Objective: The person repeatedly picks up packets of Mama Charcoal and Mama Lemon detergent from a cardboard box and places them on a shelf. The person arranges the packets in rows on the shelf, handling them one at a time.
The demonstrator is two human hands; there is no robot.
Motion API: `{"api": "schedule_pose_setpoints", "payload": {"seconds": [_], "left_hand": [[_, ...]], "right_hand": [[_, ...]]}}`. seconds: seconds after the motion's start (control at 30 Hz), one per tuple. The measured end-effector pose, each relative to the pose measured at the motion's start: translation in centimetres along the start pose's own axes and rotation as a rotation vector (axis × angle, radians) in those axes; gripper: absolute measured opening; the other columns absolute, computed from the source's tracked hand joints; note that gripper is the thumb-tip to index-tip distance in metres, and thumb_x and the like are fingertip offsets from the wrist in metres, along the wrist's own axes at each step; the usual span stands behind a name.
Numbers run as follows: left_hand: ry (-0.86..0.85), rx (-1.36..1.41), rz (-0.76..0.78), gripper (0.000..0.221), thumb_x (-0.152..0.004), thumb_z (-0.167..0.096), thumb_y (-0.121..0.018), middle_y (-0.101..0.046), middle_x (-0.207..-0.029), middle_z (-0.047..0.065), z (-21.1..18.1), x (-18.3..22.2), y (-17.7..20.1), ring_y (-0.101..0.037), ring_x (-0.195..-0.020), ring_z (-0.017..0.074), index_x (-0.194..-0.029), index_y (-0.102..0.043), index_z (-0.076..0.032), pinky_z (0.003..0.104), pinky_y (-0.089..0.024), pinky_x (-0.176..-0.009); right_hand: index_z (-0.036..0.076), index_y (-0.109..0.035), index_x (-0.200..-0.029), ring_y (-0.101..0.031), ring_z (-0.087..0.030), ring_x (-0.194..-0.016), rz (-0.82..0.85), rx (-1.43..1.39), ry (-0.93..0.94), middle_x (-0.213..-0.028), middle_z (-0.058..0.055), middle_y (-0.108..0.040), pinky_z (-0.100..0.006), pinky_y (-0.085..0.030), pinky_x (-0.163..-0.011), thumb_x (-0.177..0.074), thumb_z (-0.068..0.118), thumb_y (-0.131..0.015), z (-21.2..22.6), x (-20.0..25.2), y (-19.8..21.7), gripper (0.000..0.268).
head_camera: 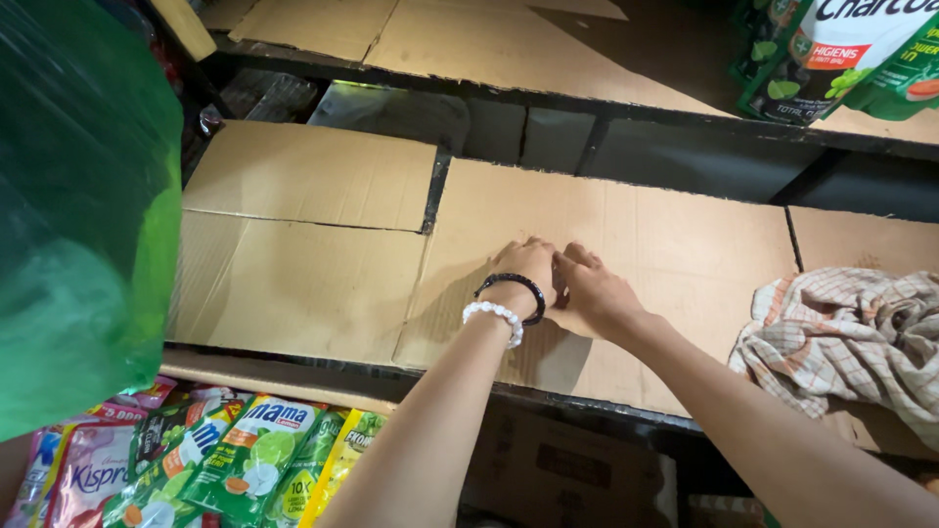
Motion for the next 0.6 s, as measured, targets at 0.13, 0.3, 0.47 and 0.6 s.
{"api": "schedule_pose_setpoints", "payload": {"seconds": [0.13,0.3,0.47,0.6], "left_hand": [[0.006,-0.022,0.028,0.038,-0.077,-0.022,-0.081,-0.065,-0.132,0.006,0.2,-0.5,-0.4,-0.059,-0.126,0.0278,-0.113,-0.072,-0.015,0.042,-0.046,-0.109],[-0.002,-0.083,0.057,0.038,-0.077,-0.015,-0.078,-0.067,-0.13,0.007,0.1,-1.0,-0.5,-0.061,-0.123,0.0285,-0.114,-0.07,-0.014,0.042,-0.049,-0.105],[0.002,-0.077,0.037,0.039,-0.078,-0.014,-0.078,-0.064,-0.132,0.005,0.5,-0.8,-1.0,-0.057,-0.127,0.0272,-0.116,-0.068,-0.014,0.044,-0.046,-0.108],[-0.023,-0.035,-0.036,0.043,-0.079,-0.013,-0.075,-0.059,-0.138,0.003,0.9,-0.6,-2.0,-0.051,-0.132,0.0259,-0.121,-0.065,-0.016,0.044,-0.039,-0.112]], "right_hand": [[0.009,-0.051,-0.14,-0.054,-0.03,-0.128,0.02,0.004,-0.022,-0.135,-0.008,-0.048,-0.046,-0.052,-0.101,-0.077,0.042,-0.078,-0.2,-0.4,-0.4,0.076],[0.009,-0.051,-0.142,-0.047,-0.029,-0.136,0.006,0.036,-0.027,-0.143,-0.008,-0.042,-0.05,-0.052,-0.098,-0.078,0.04,-0.077,-0.5,-0.3,-0.9,0.076],[0.008,-0.046,-0.146,-0.047,-0.032,-0.136,0.013,0.016,-0.035,-0.142,-0.01,-0.043,-0.056,-0.051,-0.1,-0.077,0.041,-0.079,-0.5,-0.3,-1.1,0.083],[0.009,-0.042,-0.15,-0.043,-0.035,-0.139,-0.001,0.008,-0.033,-0.143,-0.011,-0.041,-0.063,-0.048,-0.098,-0.075,0.035,-0.081,-0.6,-0.2,-1.3,0.088]]}}
Point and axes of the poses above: each hand's wrist, its own x-axis away from the middle knuckle, its own y-axis out of the back of the hand, z = x × y, the point moved 2 cm from there along -x, towards the middle knuckle
